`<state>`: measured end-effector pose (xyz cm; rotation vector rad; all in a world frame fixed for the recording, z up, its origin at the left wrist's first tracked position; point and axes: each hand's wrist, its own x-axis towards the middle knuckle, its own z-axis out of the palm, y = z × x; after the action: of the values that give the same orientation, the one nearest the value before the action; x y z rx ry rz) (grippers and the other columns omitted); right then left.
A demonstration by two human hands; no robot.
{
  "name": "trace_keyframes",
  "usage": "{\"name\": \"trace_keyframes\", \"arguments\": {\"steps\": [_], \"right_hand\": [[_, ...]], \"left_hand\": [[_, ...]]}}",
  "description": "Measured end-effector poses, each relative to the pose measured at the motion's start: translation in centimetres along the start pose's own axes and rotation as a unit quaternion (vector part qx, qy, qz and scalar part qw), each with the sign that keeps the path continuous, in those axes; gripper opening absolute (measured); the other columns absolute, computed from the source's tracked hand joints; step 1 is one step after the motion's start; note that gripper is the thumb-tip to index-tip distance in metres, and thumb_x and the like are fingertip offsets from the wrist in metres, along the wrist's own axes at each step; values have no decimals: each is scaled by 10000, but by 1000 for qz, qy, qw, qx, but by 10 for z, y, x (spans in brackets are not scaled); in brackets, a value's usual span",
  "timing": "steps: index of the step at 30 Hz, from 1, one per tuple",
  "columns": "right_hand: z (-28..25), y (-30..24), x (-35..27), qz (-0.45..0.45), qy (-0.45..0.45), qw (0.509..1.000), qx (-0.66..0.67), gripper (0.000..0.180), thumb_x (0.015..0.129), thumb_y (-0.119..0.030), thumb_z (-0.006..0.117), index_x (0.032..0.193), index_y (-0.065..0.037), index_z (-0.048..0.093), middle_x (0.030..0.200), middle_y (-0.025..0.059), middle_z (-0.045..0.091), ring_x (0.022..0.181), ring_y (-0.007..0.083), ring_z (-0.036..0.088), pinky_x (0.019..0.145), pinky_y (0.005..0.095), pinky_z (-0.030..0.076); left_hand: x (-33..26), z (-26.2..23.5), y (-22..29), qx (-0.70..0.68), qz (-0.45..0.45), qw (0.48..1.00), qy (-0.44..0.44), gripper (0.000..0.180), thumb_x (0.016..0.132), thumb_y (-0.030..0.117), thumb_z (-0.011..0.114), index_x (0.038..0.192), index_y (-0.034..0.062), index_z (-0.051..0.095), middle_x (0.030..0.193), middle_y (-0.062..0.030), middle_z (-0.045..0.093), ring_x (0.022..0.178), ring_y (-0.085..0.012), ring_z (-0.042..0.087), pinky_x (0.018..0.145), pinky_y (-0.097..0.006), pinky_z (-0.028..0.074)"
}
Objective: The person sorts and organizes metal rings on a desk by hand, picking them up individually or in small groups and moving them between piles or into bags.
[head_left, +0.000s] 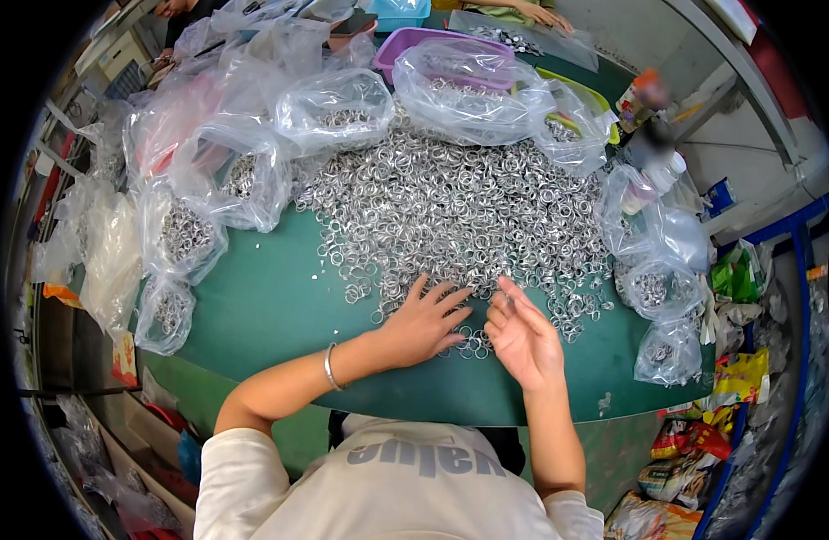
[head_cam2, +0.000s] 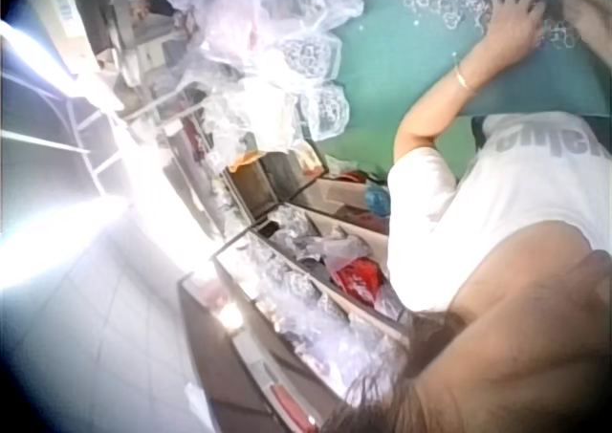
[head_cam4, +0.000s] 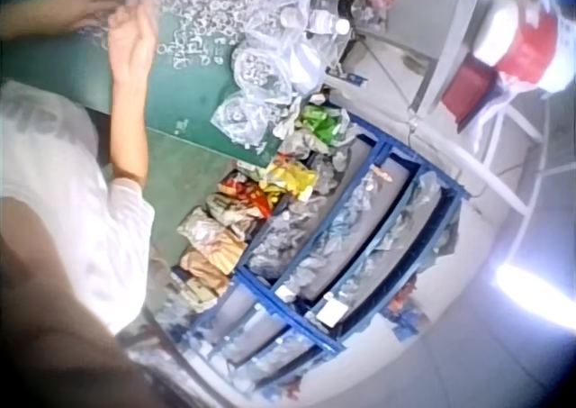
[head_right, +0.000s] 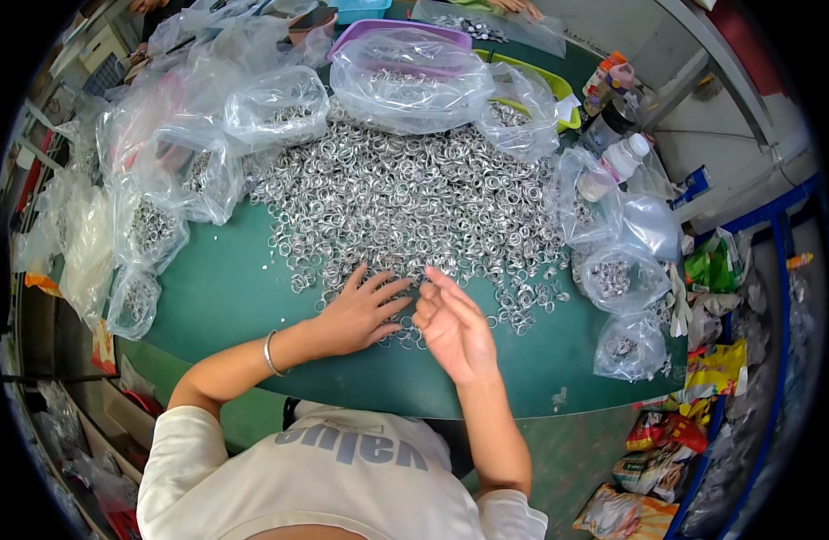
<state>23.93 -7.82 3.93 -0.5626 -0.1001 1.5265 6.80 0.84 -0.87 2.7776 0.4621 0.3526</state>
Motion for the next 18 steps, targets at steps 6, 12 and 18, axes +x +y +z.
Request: {"name": "trace_keyframes", "arguments": {"steps": [6,12,18], "right_hand": [[21,5,-23,62,-66,994,59,217,904,-66,512,1111,-9,539,976,91,541,812,165,486,731,300,409],[29,11,-31,76,-90,993,28,108,917,-78,523,999,-50,588,970,78,554,804,171,509,720,305,414],[42,13,-36,96,-55,994,-10,86,894,-111,571,971,-88,540,884,24,445,764,157,397,672,285,344]], "left_hand": [[-27,-2,-3,2,-47,999,18,477,792,165,635,1251,133,513,1331,-95,444,1237,-277,405,1027,-612,241],[-43,-12,-11,39,-95,993,51,485,780,113,628,1248,109,501,1206,-90,498,1188,-266,437,997,-655,238],[-46,-16,-11,11,-123,991,57,473,795,100,613,1252,104,492,1200,-91,482,1186,-262,439,1008,-668,210]]}}
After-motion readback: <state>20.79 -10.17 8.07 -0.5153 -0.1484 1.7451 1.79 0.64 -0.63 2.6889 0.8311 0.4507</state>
